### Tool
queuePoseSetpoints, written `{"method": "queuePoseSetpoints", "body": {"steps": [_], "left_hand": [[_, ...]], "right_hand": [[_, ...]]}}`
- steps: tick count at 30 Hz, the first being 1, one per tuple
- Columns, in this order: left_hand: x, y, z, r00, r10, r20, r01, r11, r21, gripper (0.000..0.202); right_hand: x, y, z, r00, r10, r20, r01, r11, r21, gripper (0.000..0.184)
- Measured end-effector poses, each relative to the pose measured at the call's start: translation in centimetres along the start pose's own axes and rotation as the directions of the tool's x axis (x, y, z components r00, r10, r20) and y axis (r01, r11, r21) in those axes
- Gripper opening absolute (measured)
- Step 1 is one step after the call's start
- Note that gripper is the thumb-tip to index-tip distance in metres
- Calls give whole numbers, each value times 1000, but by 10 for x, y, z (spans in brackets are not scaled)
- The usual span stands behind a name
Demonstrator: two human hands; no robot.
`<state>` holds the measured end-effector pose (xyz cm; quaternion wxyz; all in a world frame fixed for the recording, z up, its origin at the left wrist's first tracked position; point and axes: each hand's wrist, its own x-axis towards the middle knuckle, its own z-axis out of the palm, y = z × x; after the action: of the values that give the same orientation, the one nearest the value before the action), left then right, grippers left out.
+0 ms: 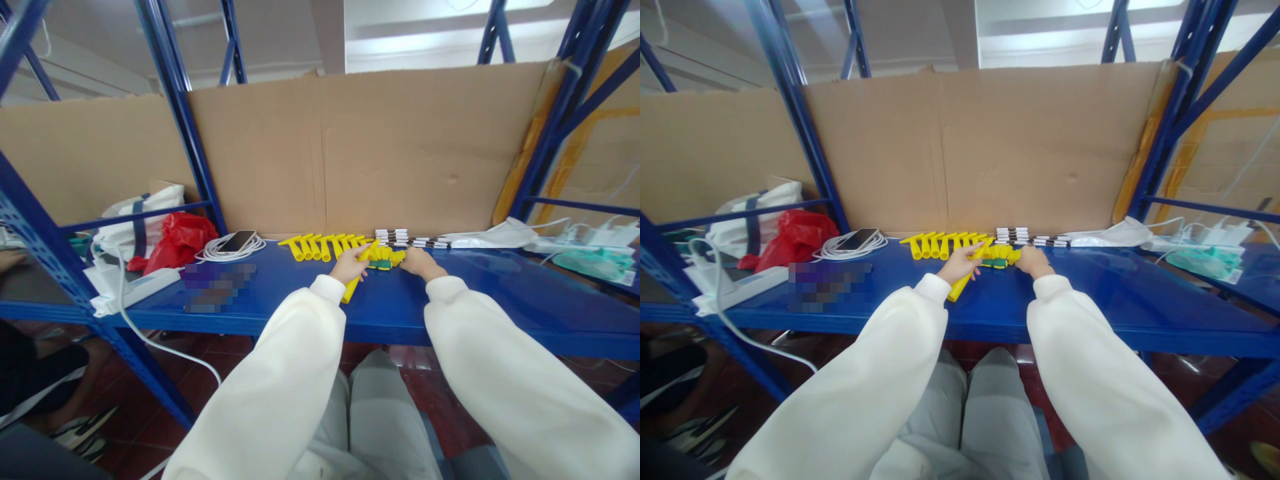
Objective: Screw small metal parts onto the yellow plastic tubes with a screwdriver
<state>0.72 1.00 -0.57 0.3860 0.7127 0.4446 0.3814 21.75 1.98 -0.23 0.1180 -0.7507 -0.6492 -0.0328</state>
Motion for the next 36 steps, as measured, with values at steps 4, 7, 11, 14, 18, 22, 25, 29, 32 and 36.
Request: {"method": "queuePoseSetpoints", "body": {"steps": [4, 7, 11, 14, 18, 22, 25, 29, 32, 36], "left_hand": [[0, -1, -1, 1000, 6, 3, -6, 1000, -25, 62], [0, -2, -1, 999, 6, -38, -7, 999, -34, 62], [0, -1, 0, 999, -5, -48, 1, 996, -92, 64], [0, 2, 0, 999, -33, 23, 37, 981, -192, 69], [0, 6, -4, 994, -59, 87, 86, 932, -352, 76], [1, 6, -8, 990, -52, 130, 104, 895, -433, 75], [2, 4, -8, 984, -40, 171, 110, 900, -421, 74], [3, 3, -6, 981, -30, 193, 107, 909, -403, 74], [2, 3, -5, 982, -16, 190, 92, 913, -398, 76], [0, 4, -5, 980, 3, 201, 74, 925, -374, 75]], "right_hand": [[2, 2, 0, 999, -28, 19, 29, 999, -29, 34], [4, 4, 1, 999, -45, 17, 45, 999, -17, 32], [6, 7, 3, 999, -47, 5, 47, 999, 15, 26], [7, 8, 4, 999, -54, -3, 54, 995, 87, 13], [6, 1, 3, 989, -104, -102, 140, 873, 468, 6], [3, -11, 1, 966, -151, -211, 259, 525, 811, 13], [0, -17, 0, 949, -189, -251, 305, 367, 879, 29], [0, -19, 1, 939, -209, -273, 327, 297, 897, 43], [-1, -20, 1, 939, -210, -273, 324, 272, 906, 43], [-2, -21, 0, 940, -204, -272, 317, 239, 918, 42]]}}
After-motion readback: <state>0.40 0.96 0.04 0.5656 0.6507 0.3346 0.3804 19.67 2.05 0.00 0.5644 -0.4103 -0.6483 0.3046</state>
